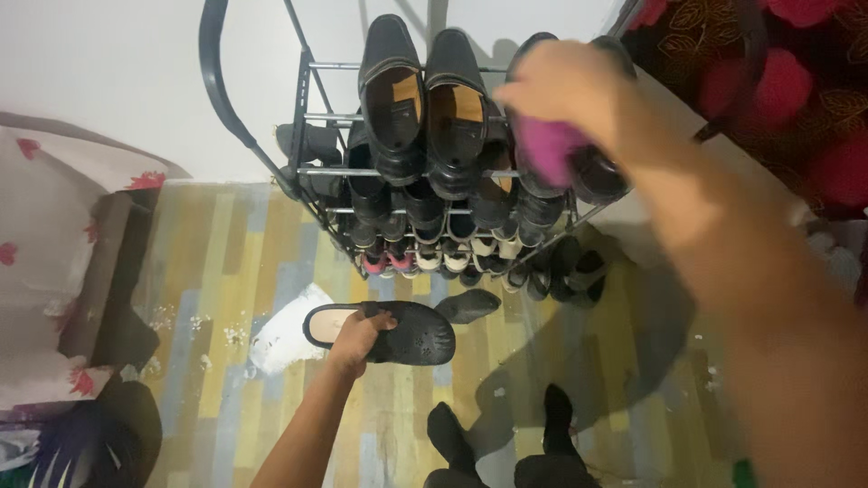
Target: The person wipes several pairs of shoes on a multi-tier shoe rack using a pink cloth. They remove each shoe, wipe the exterior and sole, and return it to the rack.
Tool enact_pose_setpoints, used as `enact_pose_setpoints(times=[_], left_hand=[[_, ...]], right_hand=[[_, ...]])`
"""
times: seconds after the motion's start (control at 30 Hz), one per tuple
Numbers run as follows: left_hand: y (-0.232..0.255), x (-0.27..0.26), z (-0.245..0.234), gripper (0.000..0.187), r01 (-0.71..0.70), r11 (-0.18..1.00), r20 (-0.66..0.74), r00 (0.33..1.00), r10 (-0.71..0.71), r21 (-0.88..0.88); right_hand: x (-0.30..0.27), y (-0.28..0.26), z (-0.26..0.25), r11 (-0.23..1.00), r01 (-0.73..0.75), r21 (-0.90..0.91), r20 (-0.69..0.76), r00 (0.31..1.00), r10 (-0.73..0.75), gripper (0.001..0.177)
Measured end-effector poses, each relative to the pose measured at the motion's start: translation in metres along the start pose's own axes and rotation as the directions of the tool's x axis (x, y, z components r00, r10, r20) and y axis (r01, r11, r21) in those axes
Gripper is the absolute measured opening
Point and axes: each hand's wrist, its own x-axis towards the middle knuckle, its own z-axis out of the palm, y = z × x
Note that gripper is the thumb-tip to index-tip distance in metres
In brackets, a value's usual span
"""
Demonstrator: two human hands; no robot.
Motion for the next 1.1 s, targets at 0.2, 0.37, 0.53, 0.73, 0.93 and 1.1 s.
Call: enact_pose_setpoints(times=[0.2,0.37,0.53,0.73,0.93,1.1], left_hand=[[0.015,-0.028,-0.004,0.042,0.102,0.995,-0.058,0.993,-0.103,-0.016],[0.000,-0.035,-0.021,0.036,0.022,0.995,-0.055,0.998,-0.027,-0.095],[-0.007,-0.035,-0.031,0.035,0.100,0.990,-0.083,0.991,-0.108,-0.098],[0.003,-0.035,-0.034,0.036,0.122,0.992,-0.083,0.989,-0.125,-0.045],[0.049,-0.052,-0.026,0.032,-0.003,0.897,0.115,0.992,0.060,-0.441],[0.167,-0.068,-0.003,0.035,0.011,0.520,0.141,0.967,0.211,-0.854]], right_hand=[[0.029,-0.107,0.035,0.991,-0.021,0.129,-0.018,1.000,0.024,0.081],[0.049,-0.111,0.068,0.924,-0.124,0.363,-0.043,0.988,0.150,0.052],[0.038,-0.101,0.067,0.921,-0.252,0.298,0.012,0.966,0.260,0.043],[0.043,-0.100,0.068,0.923,-0.270,0.272,0.003,0.960,0.280,0.042],[0.040,-0.090,0.068,0.890,-0.278,0.362,0.036,0.958,0.285,0.054],[0.045,-0.084,0.070,0.921,-0.215,0.327,0.064,0.977,0.205,0.060]])
